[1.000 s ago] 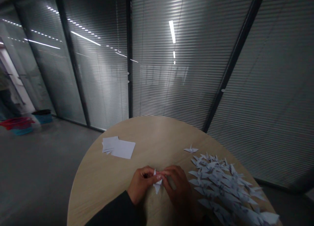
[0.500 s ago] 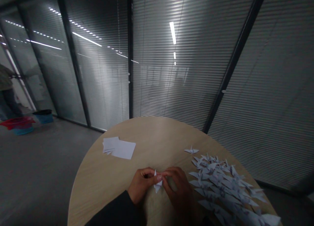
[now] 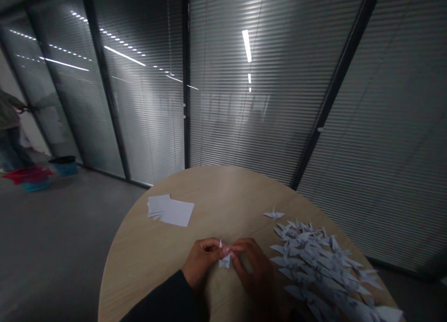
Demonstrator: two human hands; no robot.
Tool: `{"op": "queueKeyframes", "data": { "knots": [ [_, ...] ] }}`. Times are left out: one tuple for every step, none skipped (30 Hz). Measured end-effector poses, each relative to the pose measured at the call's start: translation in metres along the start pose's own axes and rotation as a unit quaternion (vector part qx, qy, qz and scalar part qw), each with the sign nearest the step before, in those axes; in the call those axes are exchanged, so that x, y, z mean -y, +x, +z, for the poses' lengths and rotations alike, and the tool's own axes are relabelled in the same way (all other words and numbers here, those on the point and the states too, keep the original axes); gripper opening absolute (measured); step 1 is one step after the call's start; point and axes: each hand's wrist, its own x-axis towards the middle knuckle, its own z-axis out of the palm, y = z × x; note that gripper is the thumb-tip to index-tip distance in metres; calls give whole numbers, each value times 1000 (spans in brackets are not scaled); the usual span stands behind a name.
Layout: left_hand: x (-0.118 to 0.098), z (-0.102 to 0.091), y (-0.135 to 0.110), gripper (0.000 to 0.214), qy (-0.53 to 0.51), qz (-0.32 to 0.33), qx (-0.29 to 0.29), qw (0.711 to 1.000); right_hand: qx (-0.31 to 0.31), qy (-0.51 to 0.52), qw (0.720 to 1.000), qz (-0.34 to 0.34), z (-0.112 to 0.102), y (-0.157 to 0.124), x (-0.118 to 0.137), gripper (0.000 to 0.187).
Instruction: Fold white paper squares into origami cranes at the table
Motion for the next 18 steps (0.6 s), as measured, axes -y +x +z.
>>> {"op": "queueKeyframes", "data": {
  "knots": [
    [0, 0, 0, 41, 7, 3, 1, 1000, -4, 1, 1000, 12, 0, 0, 1, 11],
    [-1, 0, 0, 40, 12, 6, 1, 1000, -7, 0, 1000, 25, 0, 0, 1, 10],
    [-1, 0, 0, 40, 17, 8, 0, 1000, -9, -3, 999, 39, 1, -1, 2, 9],
    [-2, 0, -1, 41, 21, 10, -3, 1000, -10, -7, 998, 54, 1, -1, 2, 8],
    [-3, 1, -1, 42, 23, 11, -6, 1000, -9, -11, 998, 69, 2, -1, 3, 7],
    [-4, 1, -1, 43, 27, 11, -9, 1000, -4, -14, 996, 83, 2, -2, 3, 6],
    [-5, 1, -1, 44, 34, 13, -12, 999, 4, -14, 995, 94, 3, -2, 3, 6],
    [-5, 1, -1, 46, 43, 17, -16, 999, 11, -13, 994, 104, 3, -2, 3, 7],
    [-6, 1, -1, 47, 55, 24, -20, 998, 16, -10, 994, 111, 3, -2, 3, 9],
    [-6, 1, -1, 47, 70, 32, -26, 997, 20, -8, 993, 116, 3, -2, 3, 11],
    [-5, 1, -1, 48, 85, 43, -32, 995, 25, -6, 992, 121, 3, -2, 4, 12],
    [-4, 1, -1, 48, 101, 52, -36, 993, 27, -6, 992, 126, 3, -2, 4, 14],
    [-4, 1, -2, 48, 116, 61, -38, 991, 30, -9, 991, 130, 3, -1, 4, 16],
    [-3, 1, -2, 48, 132, 70, -38, 988, 36, -11, 991, 132, 3, -1, 5, 17],
    [-2, 1, -3, 47, 146, 78, -36, 986, 40, -13, 990, 133, 2, -1, 5, 18],
    [-1, 1, -3, 47, 158, 85, -33, 983, 44, -12, 990, 133, 2, 0, 5, 19],
    [-1, 0, -4, 46, 169, 90, -30, 981, 50, -9, 990, 133, 2, 0, 5, 21],
    [0, 0, -4, 46, 178, 93, -28, 979, 59, -4, 989, 133, 1, 1, 6, 22]
  ]
}}
